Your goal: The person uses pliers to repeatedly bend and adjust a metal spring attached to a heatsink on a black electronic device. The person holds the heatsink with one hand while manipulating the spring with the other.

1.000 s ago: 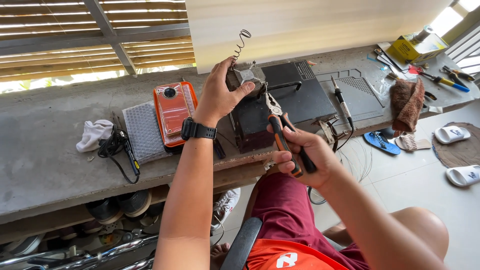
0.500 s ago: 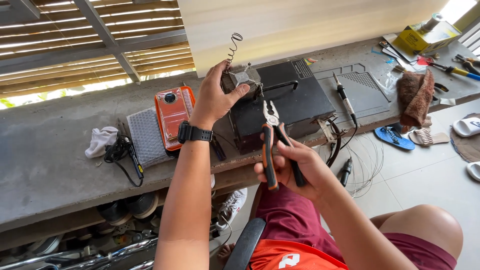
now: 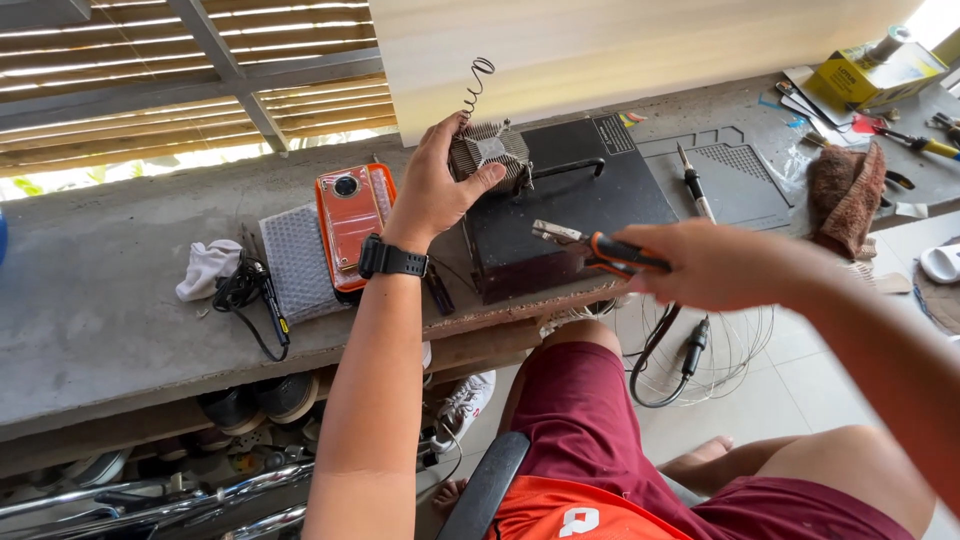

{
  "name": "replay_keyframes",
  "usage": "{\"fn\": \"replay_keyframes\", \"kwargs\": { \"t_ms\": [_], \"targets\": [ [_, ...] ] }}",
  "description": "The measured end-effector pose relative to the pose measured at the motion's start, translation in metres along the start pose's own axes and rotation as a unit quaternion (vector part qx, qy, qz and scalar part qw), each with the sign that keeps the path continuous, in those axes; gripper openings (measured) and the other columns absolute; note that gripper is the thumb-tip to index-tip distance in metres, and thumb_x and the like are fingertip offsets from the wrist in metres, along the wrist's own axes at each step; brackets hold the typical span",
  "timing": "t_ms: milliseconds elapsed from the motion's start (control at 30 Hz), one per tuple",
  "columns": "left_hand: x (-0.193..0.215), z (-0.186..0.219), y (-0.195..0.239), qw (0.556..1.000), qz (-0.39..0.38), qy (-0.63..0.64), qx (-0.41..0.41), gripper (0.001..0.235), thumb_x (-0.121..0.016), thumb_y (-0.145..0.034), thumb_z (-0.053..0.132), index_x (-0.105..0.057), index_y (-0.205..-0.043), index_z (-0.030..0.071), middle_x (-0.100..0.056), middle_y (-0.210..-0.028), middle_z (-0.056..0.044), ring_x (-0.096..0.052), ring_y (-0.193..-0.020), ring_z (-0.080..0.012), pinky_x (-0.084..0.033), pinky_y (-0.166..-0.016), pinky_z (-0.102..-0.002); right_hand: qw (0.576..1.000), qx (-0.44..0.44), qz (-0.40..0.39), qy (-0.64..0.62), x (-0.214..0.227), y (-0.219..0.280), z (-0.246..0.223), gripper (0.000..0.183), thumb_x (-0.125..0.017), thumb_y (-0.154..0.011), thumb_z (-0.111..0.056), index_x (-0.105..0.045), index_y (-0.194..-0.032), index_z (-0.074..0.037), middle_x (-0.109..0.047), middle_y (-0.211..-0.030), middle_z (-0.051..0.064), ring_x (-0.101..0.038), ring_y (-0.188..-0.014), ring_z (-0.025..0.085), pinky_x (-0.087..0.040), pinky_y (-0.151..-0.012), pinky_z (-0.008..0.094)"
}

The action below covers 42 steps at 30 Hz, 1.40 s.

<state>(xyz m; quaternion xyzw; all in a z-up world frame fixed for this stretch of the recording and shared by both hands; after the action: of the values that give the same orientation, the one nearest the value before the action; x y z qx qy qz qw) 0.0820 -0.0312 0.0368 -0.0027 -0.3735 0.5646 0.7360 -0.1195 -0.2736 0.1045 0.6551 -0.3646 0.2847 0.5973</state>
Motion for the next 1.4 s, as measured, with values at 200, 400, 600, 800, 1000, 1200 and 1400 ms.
{"fn": "replay_keyframes", "kwargs": {
  "t_ms": [200,400,600,800,1000,1200,1400],
  "targets": [
    [-0.001,-0.002,-0.001,1.0,0.007,0.008,-0.004,0.094,-0.084,-0.103,0.059,-0.048,-0.17,0.004,-0.063,-0.165,-0.015,-0.06,-0.154,-0.0335,-0.049,-0.128,-0.049,0.994,-0.011,-0.005,0.107,0.052,-0.04,0.026,0.061,-0.064,-0.115,-0.034,-0.057,-0.172,-0.055,-0.087,-0.104,0.003,-0.067,-0.081,0.022,-0.046,-0.08,0.038],
    [0.003,0.009,0.001,1.0,0.005,0.008,0.006,0.09,-0.084,-0.103,0.055,-0.051,-0.168,0.004,-0.061,-0.17,-0.017,-0.057,-0.159,-0.0358,-0.044,-0.133,-0.05,0.992,0.004,0.013,0.127,0.069,-0.065,0.026,0.066,-0.058,-0.116,-0.03,-0.047,-0.176,-0.055,-0.089,-0.111,0.009,-0.074,-0.082,0.026,-0.053,-0.076,0.04],
    [0.003,0.012,0.002,1.0,0.004,0.003,0.023,0.092,-0.082,-0.103,0.057,-0.048,-0.171,0.005,-0.058,-0.173,-0.015,-0.054,-0.162,-0.0349,-0.043,-0.133,-0.05,0.99,0.038,0.013,0.132,0.078,-0.074,0.024,0.064,-0.06,-0.116,-0.026,-0.052,-0.173,-0.054,-0.089,-0.112,0.006,-0.074,-0.081,0.025,-0.052,-0.075,0.041],
    [0.002,0.011,0.002,0.999,0.0,0.007,0.035,0.092,-0.082,-0.102,0.055,-0.048,-0.171,0.005,-0.056,-0.175,-0.015,-0.052,-0.164,-0.0339,-0.041,-0.135,-0.049,0.989,0.063,0.032,0.132,0.08,-0.09,0.028,0.062,-0.062,-0.114,-0.032,-0.055,-0.171,-0.056,-0.087,-0.109,0.005,-0.073,-0.086,0.026,-0.051,-0.077,0.042],
    [0.003,0.01,0.001,0.999,0.012,0.014,0.033,0.088,-0.085,-0.101,0.051,-0.052,-0.169,0.006,-0.062,-0.17,-0.013,-0.057,-0.159,-0.0298,-0.046,-0.13,-0.043,0.985,0.098,0.05,0.131,0.078,-0.106,0.036,0.066,-0.067,-0.112,-0.032,-0.056,-0.172,-0.056,-0.086,-0.123,-0.001,-0.075,-0.103,0.025,-0.056,-0.087,0.045],
    [0.003,0.011,0.001,0.999,0.013,0.008,0.031,0.089,-0.085,-0.102,0.052,-0.051,-0.17,0.005,-0.06,-0.172,-0.014,-0.056,-0.161,-0.0316,-0.045,-0.132,-0.045,0.984,0.12,0.038,0.126,0.078,-0.111,0.033,0.064,-0.069,-0.111,-0.032,-0.059,-0.171,-0.051,-0.087,-0.123,-0.001,-0.074,-0.093,0.024,-0.054,-0.083,0.042],
    [0.011,0.018,0.002,0.996,0.038,0.074,-0.006,0.087,-0.097,-0.102,0.04,-0.055,-0.166,-0.002,-0.067,-0.152,-0.027,-0.066,-0.147,-0.0488,-0.055,-0.125,-0.057,0.983,0.16,0.078,0.033,0.086,-0.118,0.034,0.047,-0.079,-0.106,-0.026,-0.081,-0.153,-0.031,-0.083,-0.124,0.018,-0.082,-0.1,0.038,-0.068,-0.078,0.043]
  ]
}}
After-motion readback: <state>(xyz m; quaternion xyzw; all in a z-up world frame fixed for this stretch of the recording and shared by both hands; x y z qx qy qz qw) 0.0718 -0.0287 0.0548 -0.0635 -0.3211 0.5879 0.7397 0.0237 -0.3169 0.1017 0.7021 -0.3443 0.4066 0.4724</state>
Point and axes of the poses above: each hand's wrist, its own y-axis away from the middle knuckle, its own x-axis out of the back of the hand, z = x × y, the point moved 9 cm from there along -y, towards the middle knuckle
